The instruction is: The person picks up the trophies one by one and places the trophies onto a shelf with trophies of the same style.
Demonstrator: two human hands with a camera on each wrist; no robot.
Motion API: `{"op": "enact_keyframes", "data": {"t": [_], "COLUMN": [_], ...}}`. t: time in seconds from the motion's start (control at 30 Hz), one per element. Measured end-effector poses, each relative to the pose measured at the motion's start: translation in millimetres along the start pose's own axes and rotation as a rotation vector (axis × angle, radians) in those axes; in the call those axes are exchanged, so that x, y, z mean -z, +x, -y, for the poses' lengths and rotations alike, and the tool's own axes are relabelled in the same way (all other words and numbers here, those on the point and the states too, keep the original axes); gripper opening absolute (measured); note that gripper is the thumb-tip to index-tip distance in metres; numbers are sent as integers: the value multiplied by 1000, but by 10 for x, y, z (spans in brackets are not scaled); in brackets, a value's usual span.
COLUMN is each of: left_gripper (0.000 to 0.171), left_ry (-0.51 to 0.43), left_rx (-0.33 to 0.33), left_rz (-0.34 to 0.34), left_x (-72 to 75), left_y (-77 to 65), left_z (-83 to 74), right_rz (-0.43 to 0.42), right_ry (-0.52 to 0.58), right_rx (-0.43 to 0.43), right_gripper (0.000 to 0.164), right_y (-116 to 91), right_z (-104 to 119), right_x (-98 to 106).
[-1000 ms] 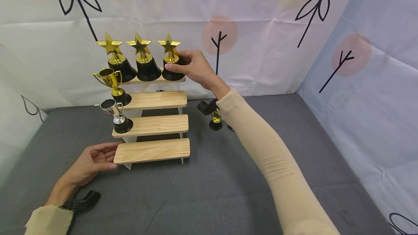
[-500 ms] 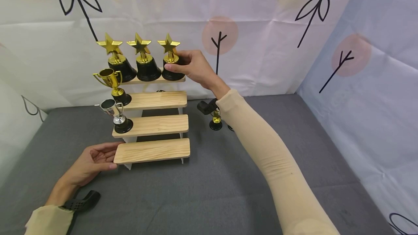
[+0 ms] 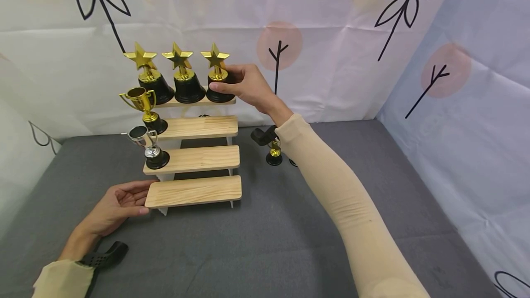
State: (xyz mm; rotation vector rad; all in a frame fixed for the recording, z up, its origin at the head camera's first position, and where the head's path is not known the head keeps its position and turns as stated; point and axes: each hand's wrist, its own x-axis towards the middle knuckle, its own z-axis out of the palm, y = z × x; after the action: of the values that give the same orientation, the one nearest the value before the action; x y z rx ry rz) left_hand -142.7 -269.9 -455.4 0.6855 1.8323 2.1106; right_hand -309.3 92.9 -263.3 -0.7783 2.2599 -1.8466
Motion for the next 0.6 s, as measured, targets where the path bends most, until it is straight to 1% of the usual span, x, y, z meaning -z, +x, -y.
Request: {"op": "enact_keyframes", "data": {"t": [0.17, 0.4, 0.53, 0.6], "left_gripper": [66, 66, 65, 65], "left_ry": [11, 10, -2, -9], "left_rx": [8, 6, -5, -14], "left_rz": [-3, -8, -2, 4], "left_x": [11, 8, 3, 2], "left_y": [0, 4, 1, 1], "left_z": [18, 12, 2, -1], "right_rz": [-4, -25, -41, -41], "right_ry": [-6, -22, -17, 4], "right_rx": [-7, -17, -8, 0], "right_gripper": [53, 66, 65, 62], "right_y": [-30, -80, -132, -163], "right_z": [12, 18, 20, 21], "right_x": [6, 37, 70, 90]}}
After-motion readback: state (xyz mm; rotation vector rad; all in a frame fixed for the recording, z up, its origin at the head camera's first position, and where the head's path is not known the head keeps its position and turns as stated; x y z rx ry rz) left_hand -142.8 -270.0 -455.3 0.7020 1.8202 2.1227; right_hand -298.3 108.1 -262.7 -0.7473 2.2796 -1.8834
